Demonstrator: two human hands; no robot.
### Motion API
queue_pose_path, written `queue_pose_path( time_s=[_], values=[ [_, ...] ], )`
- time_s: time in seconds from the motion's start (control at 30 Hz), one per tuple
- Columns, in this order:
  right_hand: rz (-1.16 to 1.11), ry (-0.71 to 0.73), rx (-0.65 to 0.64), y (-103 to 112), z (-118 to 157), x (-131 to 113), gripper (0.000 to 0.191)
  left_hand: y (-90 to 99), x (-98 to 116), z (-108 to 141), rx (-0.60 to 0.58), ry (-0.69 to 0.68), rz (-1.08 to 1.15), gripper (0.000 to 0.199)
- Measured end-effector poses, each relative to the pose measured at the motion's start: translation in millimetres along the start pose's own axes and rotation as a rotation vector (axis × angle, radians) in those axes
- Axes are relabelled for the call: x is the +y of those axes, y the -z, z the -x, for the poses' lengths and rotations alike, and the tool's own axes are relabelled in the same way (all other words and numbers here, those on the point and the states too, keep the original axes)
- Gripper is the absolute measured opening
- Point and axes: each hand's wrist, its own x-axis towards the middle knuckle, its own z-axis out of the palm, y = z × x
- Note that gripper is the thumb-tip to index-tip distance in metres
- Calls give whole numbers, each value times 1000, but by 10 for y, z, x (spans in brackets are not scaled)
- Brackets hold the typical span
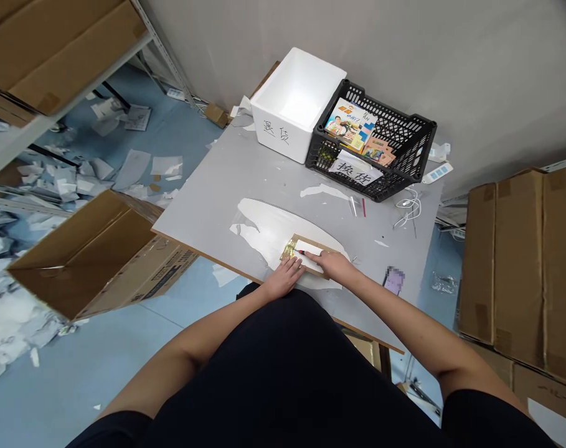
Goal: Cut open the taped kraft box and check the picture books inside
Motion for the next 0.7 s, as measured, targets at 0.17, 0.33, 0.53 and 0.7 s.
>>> queue_pose_path(
  time_s=[0.17,0.33,0.53,0.7],
  values=[
    [-11,-13,43,-97,113,59,69,17,3,-2,-23,-11,-15,57],
    [-2,-44,15,-200,297,154,74,59,8,-22,-59,3,-42,57],
    [26,-80,-4,-356,559,292,78,86,23,-42,-87,3,-88,56],
    [14,-132,-26,-438,817,402,81,72,9,-45,-106,-6,-104,56]
  ],
)
